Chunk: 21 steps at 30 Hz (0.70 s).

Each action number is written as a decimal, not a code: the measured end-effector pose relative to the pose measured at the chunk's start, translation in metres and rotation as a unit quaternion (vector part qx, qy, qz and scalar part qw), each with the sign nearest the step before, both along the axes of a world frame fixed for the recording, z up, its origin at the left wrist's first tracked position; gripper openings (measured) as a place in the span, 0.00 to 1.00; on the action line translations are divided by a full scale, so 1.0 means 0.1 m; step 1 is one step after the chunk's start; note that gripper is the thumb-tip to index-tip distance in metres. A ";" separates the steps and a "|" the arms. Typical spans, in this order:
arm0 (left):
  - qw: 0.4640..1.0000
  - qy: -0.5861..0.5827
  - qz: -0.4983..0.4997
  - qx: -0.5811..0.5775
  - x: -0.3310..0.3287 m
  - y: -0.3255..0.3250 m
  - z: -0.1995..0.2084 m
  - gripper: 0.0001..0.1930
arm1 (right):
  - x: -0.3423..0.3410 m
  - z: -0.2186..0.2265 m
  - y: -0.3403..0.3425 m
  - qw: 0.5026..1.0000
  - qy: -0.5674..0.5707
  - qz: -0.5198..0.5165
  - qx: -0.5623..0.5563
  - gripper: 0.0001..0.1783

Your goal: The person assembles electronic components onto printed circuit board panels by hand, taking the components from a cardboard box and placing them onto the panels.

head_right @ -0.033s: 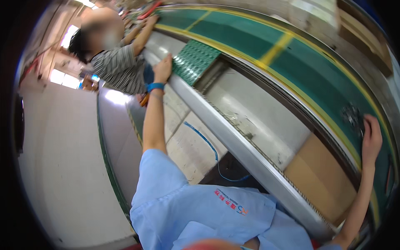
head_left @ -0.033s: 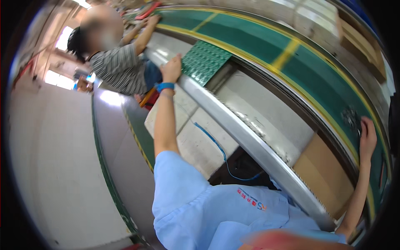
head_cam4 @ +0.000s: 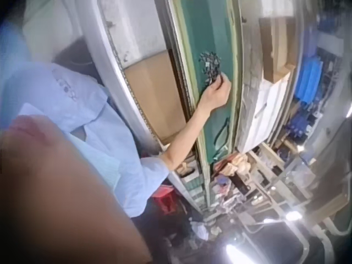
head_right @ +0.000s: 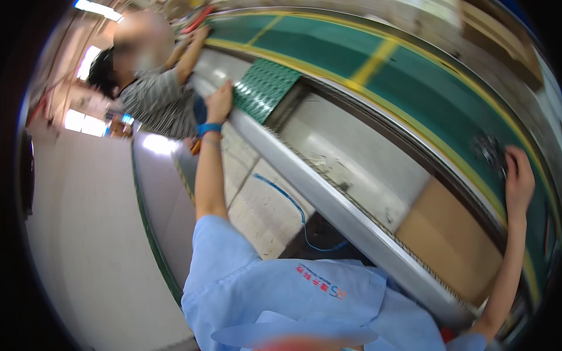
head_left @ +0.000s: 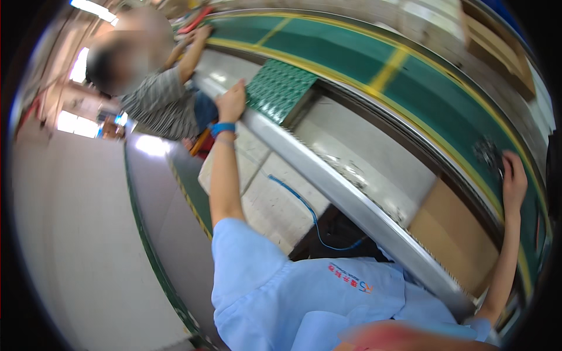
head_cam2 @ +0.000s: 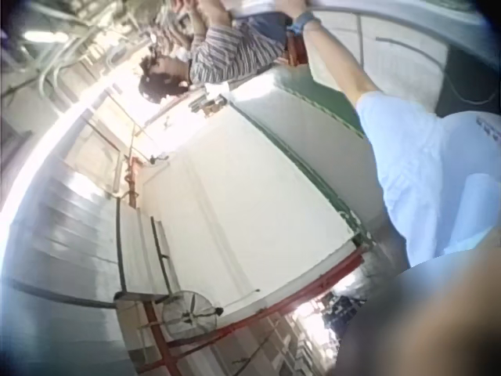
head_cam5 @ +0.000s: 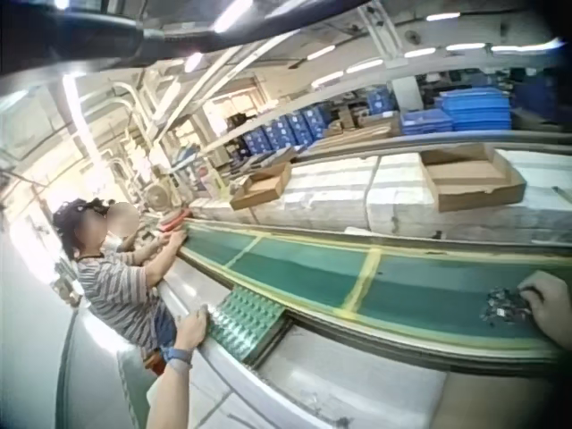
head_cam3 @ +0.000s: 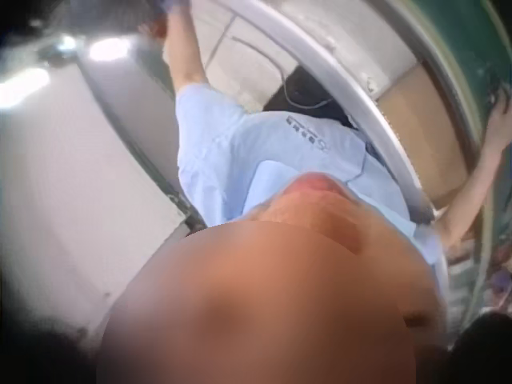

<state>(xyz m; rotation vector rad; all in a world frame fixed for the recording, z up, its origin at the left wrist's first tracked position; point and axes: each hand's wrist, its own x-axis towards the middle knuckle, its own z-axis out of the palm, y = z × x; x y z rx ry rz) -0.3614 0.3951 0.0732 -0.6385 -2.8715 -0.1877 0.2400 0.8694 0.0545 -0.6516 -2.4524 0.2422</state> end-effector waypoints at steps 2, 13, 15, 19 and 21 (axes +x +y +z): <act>0.997 -0.030 -0.064 -0.011 0.12 0.00 -0.02 0.30 | -0.09 0.11 -0.23 0.999 0.014 -0.021 -0.023 0.08; 0.946 -0.079 -0.310 -0.050 1.58 0.39 0.48 0.23 | -0.11 0.38 -0.61 0.997 0.056 -0.056 -0.002 0.05; 0.922 -0.102 -0.364 -0.079 1.89 0.55 0.58 0.22 | -0.05 0.36 -0.58 0.994 0.064 -0.063 -0.055 0.04; 0.868 -0.093 -0.482 -0.073 2.53 0.95 0.70 0.17 | -0.02 0.28 -0.53 0.987 0.110 -0.057 -0.100 0.04; 0.846 -0.093 -0.520 -0.071 2.74 1.08 0.70 0.16 | 0.01 0.31 -0.53 0.982 0.074 -0.071 -0.156 0.07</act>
